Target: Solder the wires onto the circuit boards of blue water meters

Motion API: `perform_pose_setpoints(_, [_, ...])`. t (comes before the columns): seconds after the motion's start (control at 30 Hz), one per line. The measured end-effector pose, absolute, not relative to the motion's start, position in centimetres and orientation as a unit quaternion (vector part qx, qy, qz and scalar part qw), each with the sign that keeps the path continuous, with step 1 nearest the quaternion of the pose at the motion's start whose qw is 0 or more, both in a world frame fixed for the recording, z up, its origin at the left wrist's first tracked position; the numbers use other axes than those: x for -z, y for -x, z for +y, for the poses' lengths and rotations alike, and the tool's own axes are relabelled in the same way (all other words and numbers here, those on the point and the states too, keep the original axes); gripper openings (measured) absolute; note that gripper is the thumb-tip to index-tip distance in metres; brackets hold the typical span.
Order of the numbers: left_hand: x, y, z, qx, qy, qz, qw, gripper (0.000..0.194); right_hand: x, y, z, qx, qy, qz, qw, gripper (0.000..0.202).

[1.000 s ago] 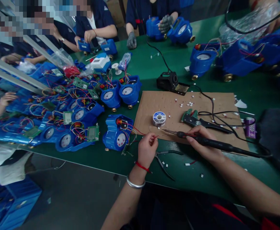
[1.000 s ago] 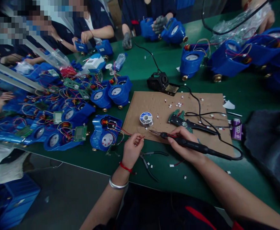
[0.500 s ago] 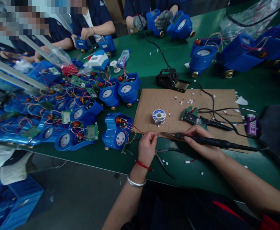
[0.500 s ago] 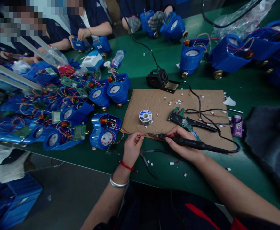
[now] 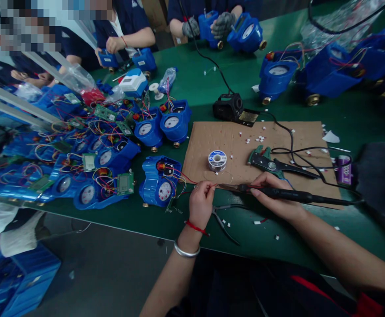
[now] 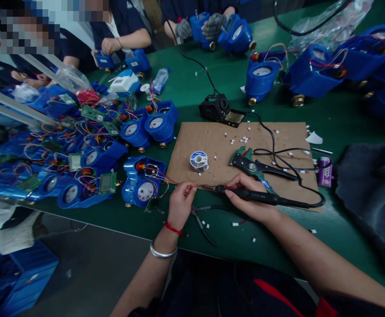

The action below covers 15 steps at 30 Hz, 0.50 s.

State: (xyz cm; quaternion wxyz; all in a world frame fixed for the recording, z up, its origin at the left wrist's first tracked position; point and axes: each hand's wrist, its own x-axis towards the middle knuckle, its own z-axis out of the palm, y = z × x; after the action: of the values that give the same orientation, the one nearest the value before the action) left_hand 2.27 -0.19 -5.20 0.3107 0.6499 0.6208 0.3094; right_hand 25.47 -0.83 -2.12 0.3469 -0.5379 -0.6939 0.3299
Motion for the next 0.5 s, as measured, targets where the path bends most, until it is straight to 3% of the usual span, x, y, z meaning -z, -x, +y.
perform_pose_setpoints(0.5, [5.17, -2.41, -0.19, -0.311, -0.655, 0.623, 0.293, 0.004, 2.19, -25.49, -0.83, -0.337, 0.538, -0.692, 0.344, 0.007])
